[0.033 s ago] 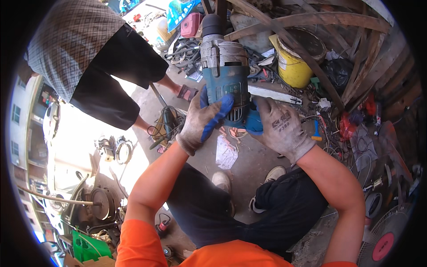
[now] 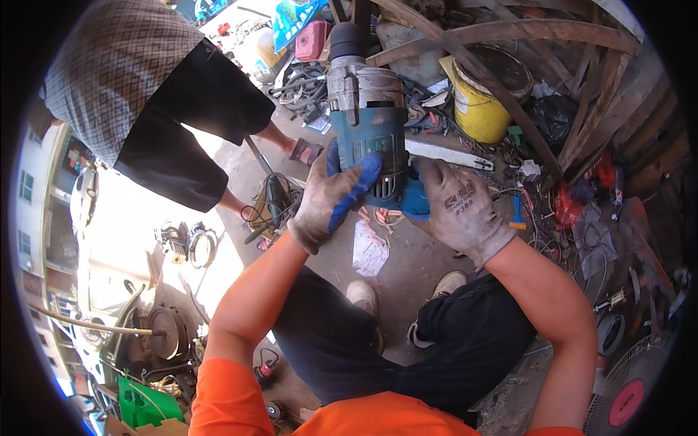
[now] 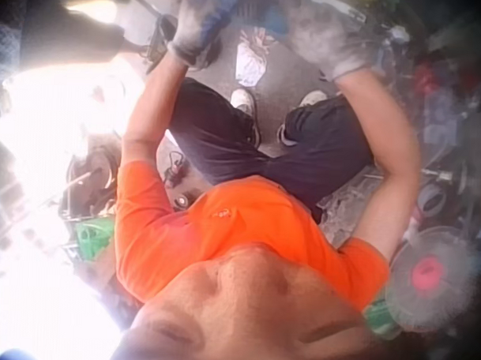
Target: The person sits on the floor and repairs a blue power drill. They use pliers to manipulate internal wires and components, then reassemble the casing. The person tests the drill by pulling the trigger and uses a hammer to tap the casing.
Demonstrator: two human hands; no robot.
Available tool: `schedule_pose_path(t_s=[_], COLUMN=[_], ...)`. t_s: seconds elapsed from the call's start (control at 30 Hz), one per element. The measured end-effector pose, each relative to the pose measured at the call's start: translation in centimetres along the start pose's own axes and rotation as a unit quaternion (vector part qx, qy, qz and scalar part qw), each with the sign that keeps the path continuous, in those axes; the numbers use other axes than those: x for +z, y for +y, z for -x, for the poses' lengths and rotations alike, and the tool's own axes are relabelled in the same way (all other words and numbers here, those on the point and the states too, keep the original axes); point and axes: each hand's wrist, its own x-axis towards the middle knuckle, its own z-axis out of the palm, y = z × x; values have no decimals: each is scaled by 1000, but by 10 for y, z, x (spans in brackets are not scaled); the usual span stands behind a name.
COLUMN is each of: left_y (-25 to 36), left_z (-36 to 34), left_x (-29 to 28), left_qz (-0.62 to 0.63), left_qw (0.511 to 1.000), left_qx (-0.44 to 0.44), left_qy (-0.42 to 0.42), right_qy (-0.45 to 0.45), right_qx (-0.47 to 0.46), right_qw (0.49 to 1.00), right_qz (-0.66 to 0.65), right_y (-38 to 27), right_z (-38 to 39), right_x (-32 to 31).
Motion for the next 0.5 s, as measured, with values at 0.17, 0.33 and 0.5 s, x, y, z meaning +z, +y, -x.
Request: schedule_pose_path(t_s=[0.17,0.33,0.5], left_y=[-2,0,0], left_z=[-1,-1,1], left_x=[8,2,0], left_qz=[14,-17,-37], left_qw=[999,1000,999], left_qx=[31,-7,-19], left_qy=[23,11,14], right_qy=[-6,26,90], right_qx=[3,-10,-50], right_qw=[1000,999,994], right_qz=[-10,16,33], right_y=[1,2,6], right_z=[0,0,0], right_x=[0,-1,6])
